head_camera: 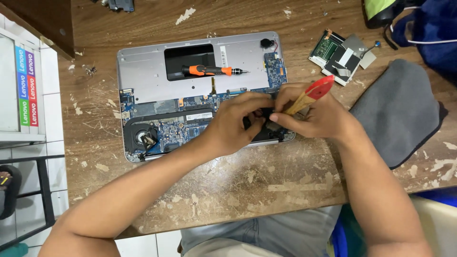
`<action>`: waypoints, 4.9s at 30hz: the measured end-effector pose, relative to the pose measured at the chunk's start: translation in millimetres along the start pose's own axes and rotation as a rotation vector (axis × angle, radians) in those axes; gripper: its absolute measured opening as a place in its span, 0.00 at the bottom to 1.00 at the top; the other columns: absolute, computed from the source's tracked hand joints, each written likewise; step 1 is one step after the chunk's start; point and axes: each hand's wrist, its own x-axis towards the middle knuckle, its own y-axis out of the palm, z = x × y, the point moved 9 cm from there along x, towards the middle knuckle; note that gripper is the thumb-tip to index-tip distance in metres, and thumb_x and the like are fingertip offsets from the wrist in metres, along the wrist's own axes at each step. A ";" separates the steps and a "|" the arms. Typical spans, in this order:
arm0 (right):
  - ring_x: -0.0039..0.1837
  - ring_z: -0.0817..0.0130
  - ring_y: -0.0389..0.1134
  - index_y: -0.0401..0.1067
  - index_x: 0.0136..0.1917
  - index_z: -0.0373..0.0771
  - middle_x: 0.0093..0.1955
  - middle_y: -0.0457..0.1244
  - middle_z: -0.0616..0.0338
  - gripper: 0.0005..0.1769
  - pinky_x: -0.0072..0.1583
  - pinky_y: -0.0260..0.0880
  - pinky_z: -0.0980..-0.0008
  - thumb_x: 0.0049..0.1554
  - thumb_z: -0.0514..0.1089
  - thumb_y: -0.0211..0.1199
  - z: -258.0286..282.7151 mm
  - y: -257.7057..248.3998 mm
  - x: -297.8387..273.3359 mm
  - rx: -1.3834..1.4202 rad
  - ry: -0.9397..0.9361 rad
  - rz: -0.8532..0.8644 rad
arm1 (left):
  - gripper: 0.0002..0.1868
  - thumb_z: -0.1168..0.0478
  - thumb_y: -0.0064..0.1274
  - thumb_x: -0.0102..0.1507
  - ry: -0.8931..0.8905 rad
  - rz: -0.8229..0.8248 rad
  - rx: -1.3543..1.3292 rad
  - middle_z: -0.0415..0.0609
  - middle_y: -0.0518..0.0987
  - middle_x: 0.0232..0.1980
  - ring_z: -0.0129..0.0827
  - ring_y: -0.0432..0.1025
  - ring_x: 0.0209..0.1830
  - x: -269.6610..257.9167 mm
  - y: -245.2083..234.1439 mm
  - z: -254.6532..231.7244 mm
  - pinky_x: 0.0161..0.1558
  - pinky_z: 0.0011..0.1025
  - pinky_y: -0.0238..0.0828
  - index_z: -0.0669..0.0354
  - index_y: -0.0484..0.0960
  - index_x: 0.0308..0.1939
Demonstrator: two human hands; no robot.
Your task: The person uses a screwdriver to remove screws from the back of a disassembled laptop. They then use a brush to clean the internal components and finally lift the motherboard out of the laptop casing.
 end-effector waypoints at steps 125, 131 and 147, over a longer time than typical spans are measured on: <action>0.25 0.67 0.60 0.79 0.47 0.29 0.31 0.66 0.50 0.03 0.32 0.59 0.73 0.60 0.31 0.73 13.6 -1.7 7.6 -0.119 0.085 -0.006 | 0.19 0.66 0.48 0.61 0.417 0.462 0.582 0.49 0.84 0.24 0.40 0.74 0.24 -18.1 28.6 -26.6 0.42 0.35 0.70 0.53 0.93 0.48; 0.26 0.66 0.61 0.79 0.49 0.28 0.32 0.65 0.49 0.04 0.32 0.59 0.73 0.62 0.31 0.73 18.4 -4.8 7.9 -0.190 0.037 -0.038 | 0.20 0.66 0.47 0.62 0.417 0.476 0.570 0.48 0.84 0.24 0.39 0.75 0.25 -16.4 28.1 -27.4 0.43 0.35 0.71 0.53 0.93 0.50; 0.37 0.64 0.61 0.71 0.46 0.24 0.39 0.63 0.48 0.12 0.41 0.59 0.68 0.71 0.30 0.69 8.1 -27.2 -19.9 -0.266 -0.041 -0.296 | 0.12 0.65 0.51 0.64 0.542 0.381 0.540 0.45 0.83 0.28 0.38 0.71 0.24 -26.3 27.6 -19.9 0.41 0.37 0.64 0.57 0.89 0.46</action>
